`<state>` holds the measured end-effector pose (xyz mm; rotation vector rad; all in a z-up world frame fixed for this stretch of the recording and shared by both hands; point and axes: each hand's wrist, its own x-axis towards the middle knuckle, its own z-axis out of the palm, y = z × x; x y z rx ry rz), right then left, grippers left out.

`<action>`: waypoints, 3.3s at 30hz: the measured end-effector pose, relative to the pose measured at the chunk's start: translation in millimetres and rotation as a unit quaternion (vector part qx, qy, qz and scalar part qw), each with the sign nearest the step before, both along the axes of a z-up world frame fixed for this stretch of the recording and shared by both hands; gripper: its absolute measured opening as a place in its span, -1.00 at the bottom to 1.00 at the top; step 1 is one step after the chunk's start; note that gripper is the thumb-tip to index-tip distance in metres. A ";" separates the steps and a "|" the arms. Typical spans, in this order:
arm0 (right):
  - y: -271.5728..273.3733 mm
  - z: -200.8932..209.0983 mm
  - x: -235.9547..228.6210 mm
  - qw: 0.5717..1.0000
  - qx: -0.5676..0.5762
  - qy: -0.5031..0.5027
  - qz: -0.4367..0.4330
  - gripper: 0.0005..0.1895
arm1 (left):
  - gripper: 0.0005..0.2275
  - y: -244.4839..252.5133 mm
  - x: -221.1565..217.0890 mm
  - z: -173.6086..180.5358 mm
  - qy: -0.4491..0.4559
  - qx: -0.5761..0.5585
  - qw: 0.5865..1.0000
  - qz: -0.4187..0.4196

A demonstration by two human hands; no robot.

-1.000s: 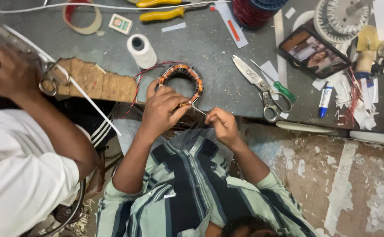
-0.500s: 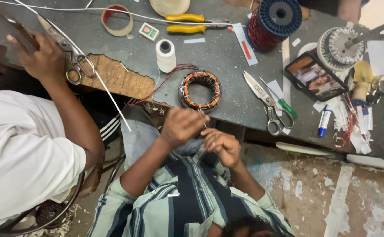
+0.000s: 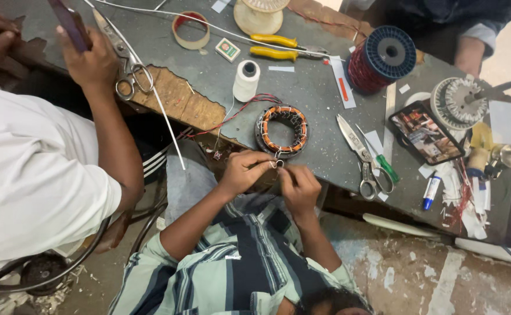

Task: The person winds white thread around a copper-wound toroidal coil to secure the windings. They repeatedly wrap the thread, pull it taut, and tie knots to hold the coil in place. The person uses scissors to cut the thread and continues the process until the coil is fully bound.

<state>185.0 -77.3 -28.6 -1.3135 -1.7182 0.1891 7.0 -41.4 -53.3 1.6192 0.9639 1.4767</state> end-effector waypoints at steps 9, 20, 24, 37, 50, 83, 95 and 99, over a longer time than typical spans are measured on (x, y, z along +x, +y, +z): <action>8.8 -15.8 -0.2 0.997 -0.029 -0.059 -0.050 -0.90 | -0.84 4.8 8.7 -13.8 -0.019 -0.101 0.994 -0.032; 2.6 -16.3 0.0 0.997 0.026 -0.064 -0.020 -0.79 | -0.84 2.4 12.2 -13.7 -0.031 -0.086 0.995 -0.041; 6.4 -24.7 -13.5 0.991 0.061 -0.095 -0.069 -0.87 | -0.84 1.1 10.2 -12.2 -0.032 -0.082 0.995 -0.035; -11.7 -1.9 7.8 0.995 -0.022 0.052 0.087 -0.94 | -0.82 -4.7 0.9 7.2 0.117 0.077 0.990 0.002; 1.0 20.1 33.1 0.967 -0.096 0.170 0.165 -0.80 | -0.84 -20.4 2.5 -0.1 0.101 0.086 0.991 -0.013; 23.5 1.0 18.7 0.975 -0.071 0.060 0.200 -0.84 | -0.71 -30.5 -25.9 78.7 0.217 0.341 0.913 -0.062; 26.6 -9.9 24.7 0.866 -0.297 0.357 0.184 -0.94 | -0.89 -18.9 -19.5 48.3 0.200 0.206 0.955 0.073; 23.5 1.7 11.9 0.894 -0.210 0.303 0.253 -0.85 | -0.90 -19.3 -23.0 47.9 0.213 0.114 0.970 0.037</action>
